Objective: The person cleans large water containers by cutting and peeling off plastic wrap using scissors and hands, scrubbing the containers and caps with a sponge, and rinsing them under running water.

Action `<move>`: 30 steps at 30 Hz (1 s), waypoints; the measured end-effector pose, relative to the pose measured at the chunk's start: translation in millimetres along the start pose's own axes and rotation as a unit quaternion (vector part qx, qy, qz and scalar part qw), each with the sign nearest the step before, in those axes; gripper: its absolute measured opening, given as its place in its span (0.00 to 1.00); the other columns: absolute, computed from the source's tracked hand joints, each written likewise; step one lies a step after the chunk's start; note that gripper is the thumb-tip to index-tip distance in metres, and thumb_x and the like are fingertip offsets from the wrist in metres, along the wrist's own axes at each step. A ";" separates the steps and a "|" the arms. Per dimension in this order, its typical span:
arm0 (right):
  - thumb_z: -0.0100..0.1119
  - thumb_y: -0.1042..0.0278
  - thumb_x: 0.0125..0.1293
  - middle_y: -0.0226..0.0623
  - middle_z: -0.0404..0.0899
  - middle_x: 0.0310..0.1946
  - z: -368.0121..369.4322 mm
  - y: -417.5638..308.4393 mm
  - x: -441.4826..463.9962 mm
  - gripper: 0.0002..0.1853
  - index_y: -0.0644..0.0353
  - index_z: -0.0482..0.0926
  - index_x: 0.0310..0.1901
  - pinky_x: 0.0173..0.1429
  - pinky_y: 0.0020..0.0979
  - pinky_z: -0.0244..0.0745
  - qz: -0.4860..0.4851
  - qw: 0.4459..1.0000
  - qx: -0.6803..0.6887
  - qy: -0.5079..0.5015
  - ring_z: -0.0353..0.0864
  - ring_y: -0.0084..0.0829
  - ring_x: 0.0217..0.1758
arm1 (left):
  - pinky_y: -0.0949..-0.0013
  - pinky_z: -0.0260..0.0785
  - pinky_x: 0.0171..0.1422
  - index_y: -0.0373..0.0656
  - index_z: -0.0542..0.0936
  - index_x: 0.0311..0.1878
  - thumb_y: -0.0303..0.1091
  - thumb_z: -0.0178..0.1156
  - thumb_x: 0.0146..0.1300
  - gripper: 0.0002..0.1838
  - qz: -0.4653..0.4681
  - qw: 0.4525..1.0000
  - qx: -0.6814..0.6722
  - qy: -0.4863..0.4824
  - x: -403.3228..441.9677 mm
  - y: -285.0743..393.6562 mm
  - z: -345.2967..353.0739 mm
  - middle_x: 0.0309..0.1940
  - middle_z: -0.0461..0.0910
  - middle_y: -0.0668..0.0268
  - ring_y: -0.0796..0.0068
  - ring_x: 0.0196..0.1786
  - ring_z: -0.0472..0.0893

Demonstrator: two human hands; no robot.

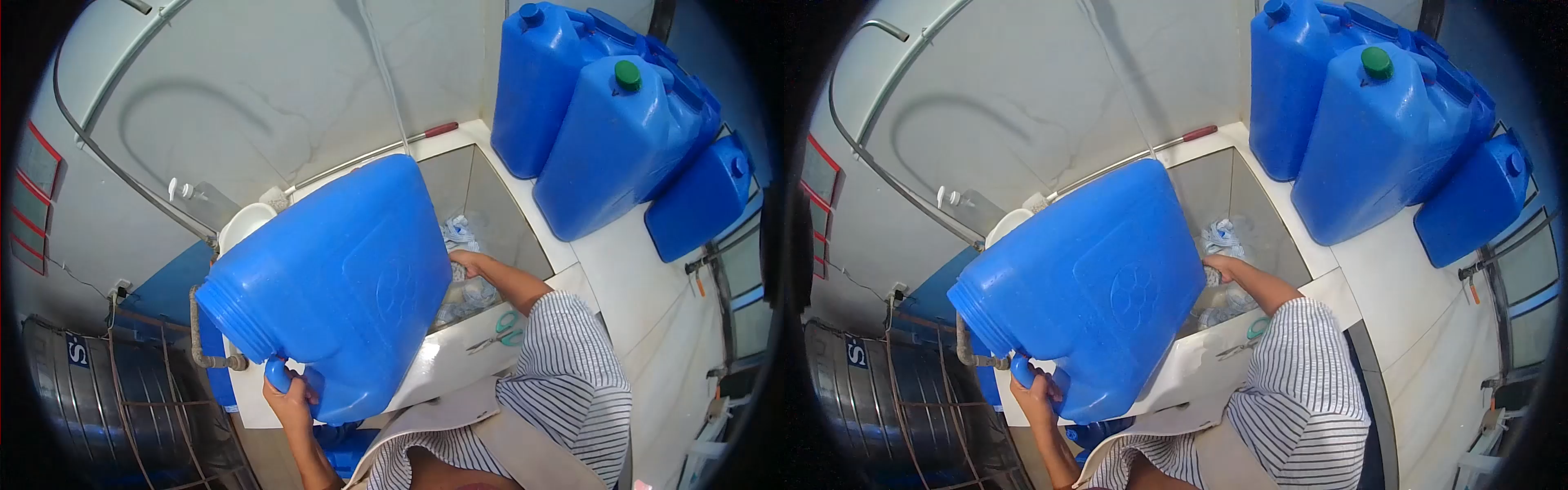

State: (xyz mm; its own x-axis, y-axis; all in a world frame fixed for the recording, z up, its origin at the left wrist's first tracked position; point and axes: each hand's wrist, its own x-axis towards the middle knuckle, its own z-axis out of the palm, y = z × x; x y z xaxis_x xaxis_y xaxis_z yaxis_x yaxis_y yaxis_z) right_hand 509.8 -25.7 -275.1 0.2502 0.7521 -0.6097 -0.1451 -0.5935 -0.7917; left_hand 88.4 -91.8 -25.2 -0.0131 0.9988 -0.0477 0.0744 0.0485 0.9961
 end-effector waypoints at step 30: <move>0.49 0.46 0.66 0.37 0.80 0.46 -16.3 -55.0 70.0 0.23 0.55 0.79 0.51 0.50 0.32 0.72 -0.155 0.984 0.083 0.035 0.78 0.31 0.45 | 0.72 0.60 0.13 0.36 0.68 0.34 0.18 0.52 0.44 0.11 -0.060 0.996 -0.016 -0.064 -12.6 27.0 25.2 0.14 0.65 0.65 0.76 0.10 0.65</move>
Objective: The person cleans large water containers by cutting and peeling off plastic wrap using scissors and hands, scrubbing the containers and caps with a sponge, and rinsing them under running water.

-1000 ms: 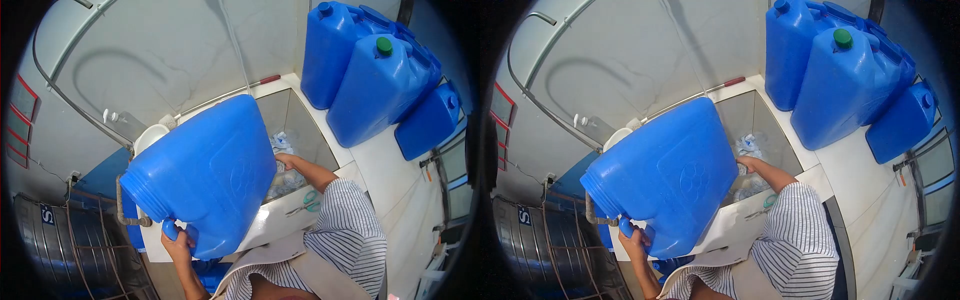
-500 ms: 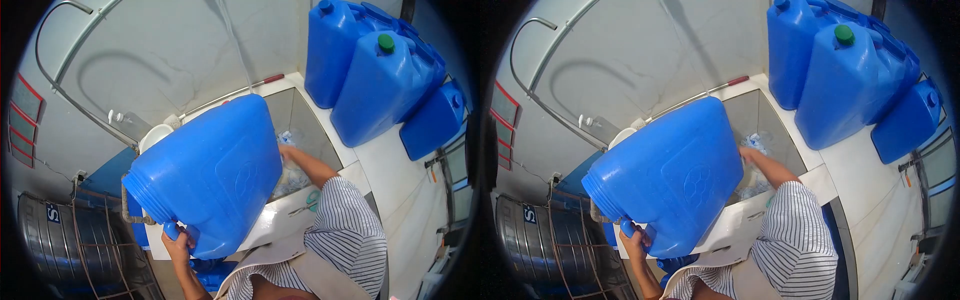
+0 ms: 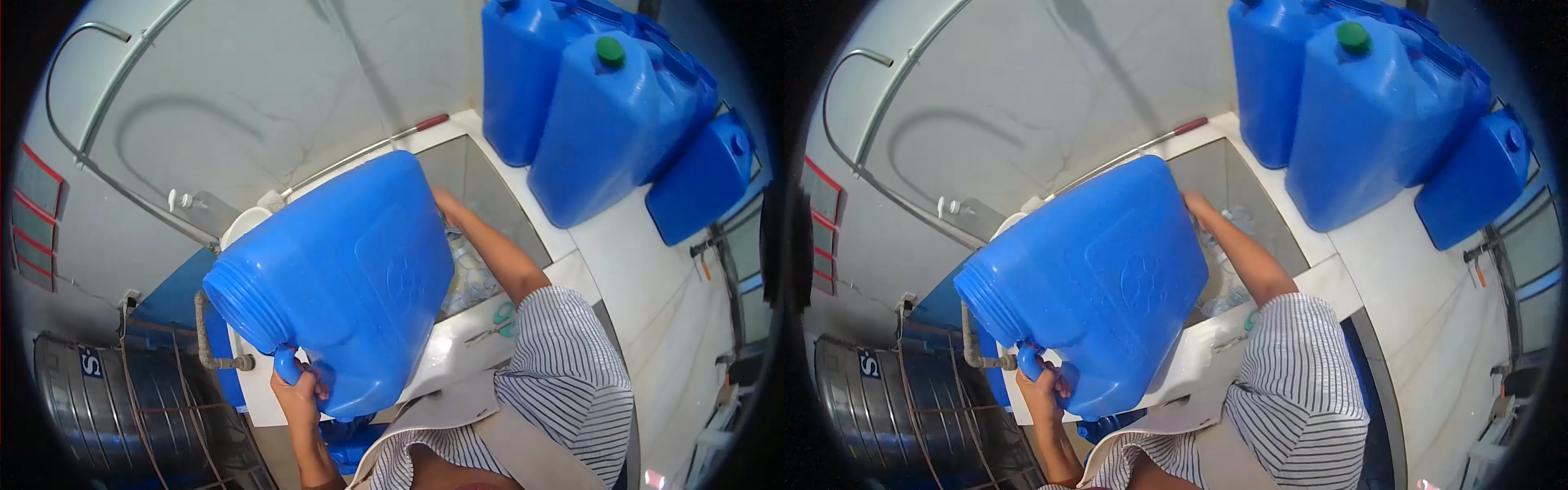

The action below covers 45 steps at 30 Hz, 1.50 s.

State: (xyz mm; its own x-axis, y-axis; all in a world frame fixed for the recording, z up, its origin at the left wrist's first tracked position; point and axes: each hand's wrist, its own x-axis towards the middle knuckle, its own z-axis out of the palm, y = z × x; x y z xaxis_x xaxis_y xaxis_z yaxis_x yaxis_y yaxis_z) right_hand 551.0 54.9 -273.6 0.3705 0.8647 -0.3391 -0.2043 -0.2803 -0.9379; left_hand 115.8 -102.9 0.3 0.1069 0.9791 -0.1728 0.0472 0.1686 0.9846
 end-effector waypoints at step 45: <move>0.59 0.46 0.55 0.49 0.81 0.37 20.2 -117.0 -165.4 0.28 0.57 0.75 0.53 0.45 0.43 0.74 -0.288 0.842 -0.418 0.186 0.81 0.49 0.41 | 0.73 0.55 0.14 0.49 0.64 0.32 0.22 0.51 0.47 0.11 -0.098 0.967 -0.197 -0.125 25.5 -18.1 -54.0 0.12 0.58 0.72 0.81 0.10 0.57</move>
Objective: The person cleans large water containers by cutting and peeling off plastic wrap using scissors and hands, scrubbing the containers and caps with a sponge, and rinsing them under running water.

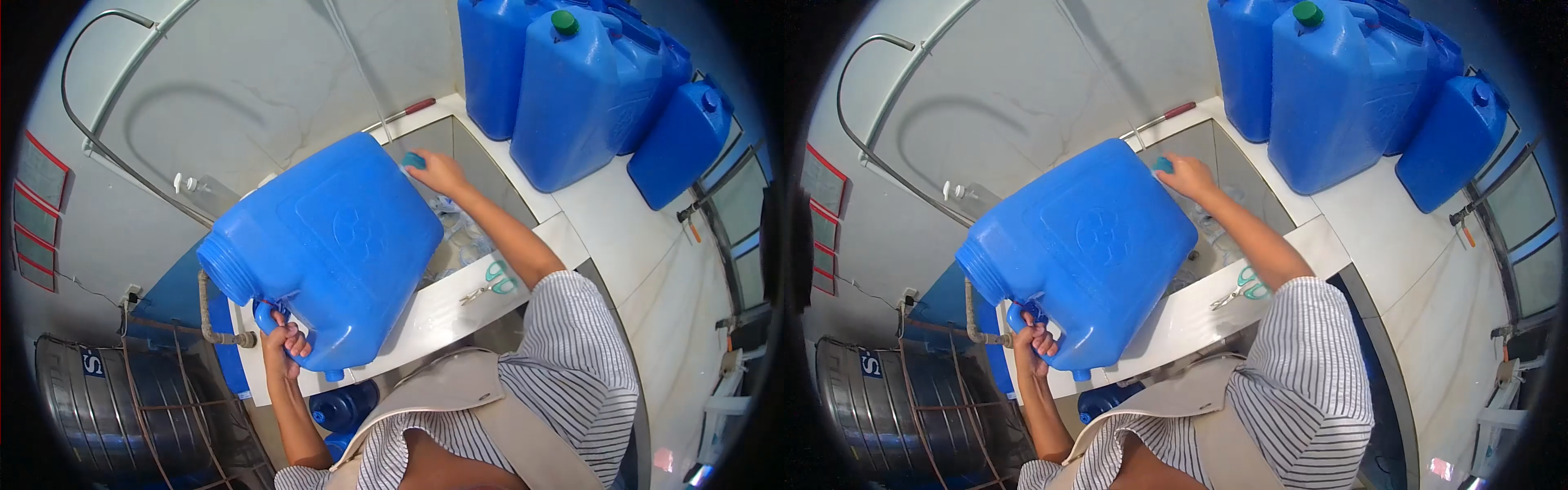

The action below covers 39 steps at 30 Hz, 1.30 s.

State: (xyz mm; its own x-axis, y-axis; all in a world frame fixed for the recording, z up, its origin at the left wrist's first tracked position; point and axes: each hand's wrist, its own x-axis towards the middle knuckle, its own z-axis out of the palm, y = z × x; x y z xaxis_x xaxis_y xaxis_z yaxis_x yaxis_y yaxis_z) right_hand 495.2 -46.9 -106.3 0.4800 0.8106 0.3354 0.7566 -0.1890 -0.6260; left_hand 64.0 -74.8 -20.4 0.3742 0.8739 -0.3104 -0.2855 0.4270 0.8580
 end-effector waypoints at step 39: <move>0.47 0.79 0.59 0.42 0.78 0.30 -9.5 -54.9 166.9 0.08 0.71 0.76 0.34 0.37 0.27 0.82 0.175 0.883 0.288 -0.325 0.82 0.32 0.33 | 0.53 0.66 0.55 0.35 0.77 0.41 0.44 0.62 0.54 0.20 0.453 0.574 0.657 -0.185 311.6 -81.0 227.8 0.46 0.75 0.45 0.49 0.50 0.74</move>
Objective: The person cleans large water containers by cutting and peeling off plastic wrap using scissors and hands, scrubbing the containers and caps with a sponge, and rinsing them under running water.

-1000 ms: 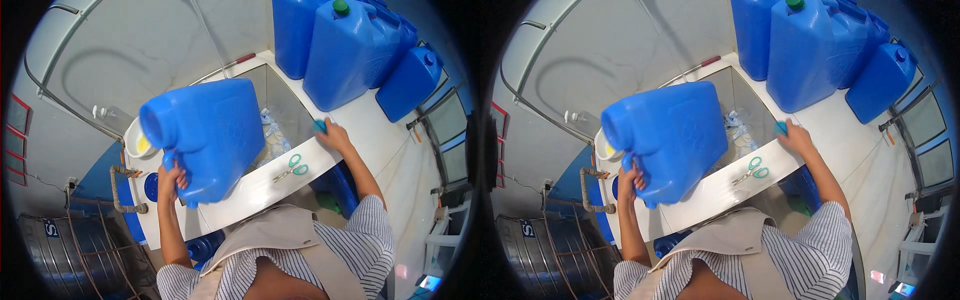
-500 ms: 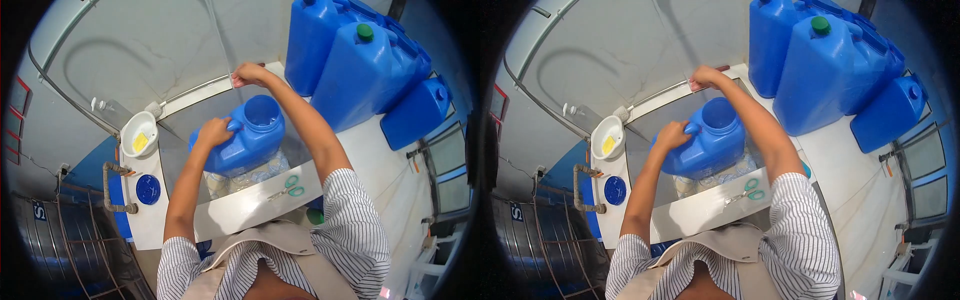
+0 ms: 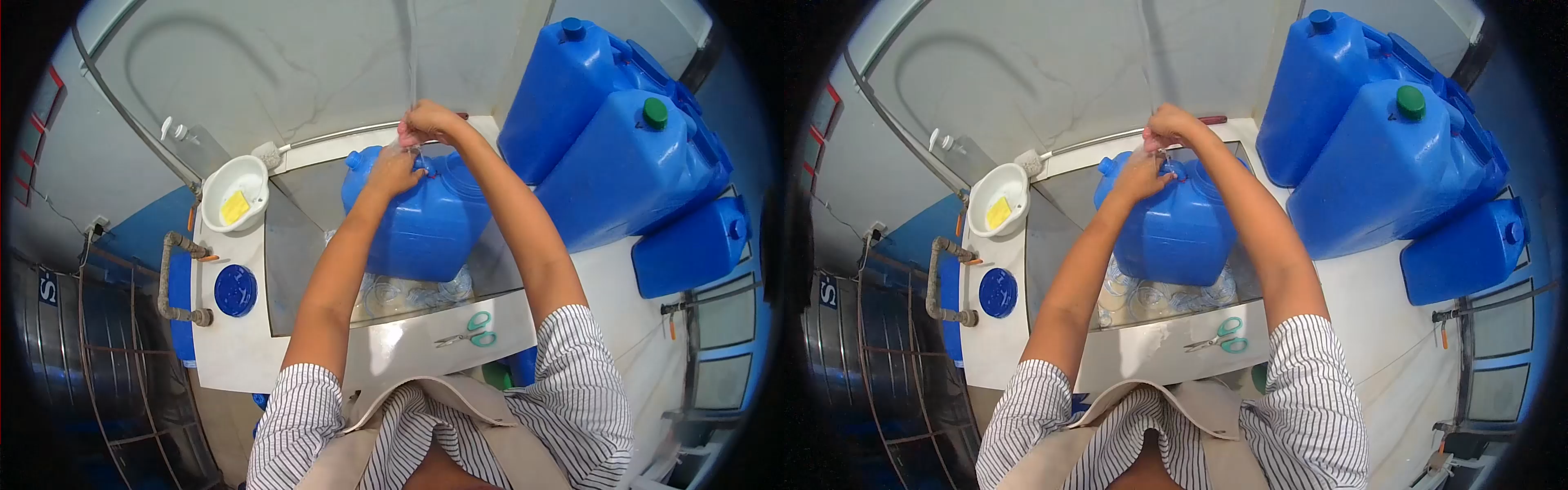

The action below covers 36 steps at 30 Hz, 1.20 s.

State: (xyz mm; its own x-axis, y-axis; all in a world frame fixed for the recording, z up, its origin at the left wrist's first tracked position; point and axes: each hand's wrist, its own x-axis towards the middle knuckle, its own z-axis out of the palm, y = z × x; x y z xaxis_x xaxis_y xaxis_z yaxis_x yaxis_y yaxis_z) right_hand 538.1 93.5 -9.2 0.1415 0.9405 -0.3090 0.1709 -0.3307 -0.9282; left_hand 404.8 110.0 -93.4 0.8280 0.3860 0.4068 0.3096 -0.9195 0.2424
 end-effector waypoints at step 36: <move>0.49 0.67 0.65 0.36 0.76 0.28 1.9 39.0 -35.5 0.10 0.64 0.75 0.35 0.37 0.30 0.80 -0.015 0.996 -0.086 -0.013 0.79 0.29 0.29 | 0.55 0.59 0.65 0.55 0.49 0.73 0.66 0.61 0.49 0.52 -0.571 0.790 -0.097 0.203 -374.6 -92.4 -196.4 0.63 0.57 0.46 0.48 0.63 0.64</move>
State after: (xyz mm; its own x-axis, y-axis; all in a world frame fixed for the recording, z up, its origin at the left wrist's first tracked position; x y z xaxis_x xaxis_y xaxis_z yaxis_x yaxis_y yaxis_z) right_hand 537.9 47.4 -34.8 0.1081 0.9513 -0.2888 0.3396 -0.3084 -0.8886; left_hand -25.9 65.0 -95.2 -0.1698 0.9833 0.0657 0.6361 0.0584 0.7694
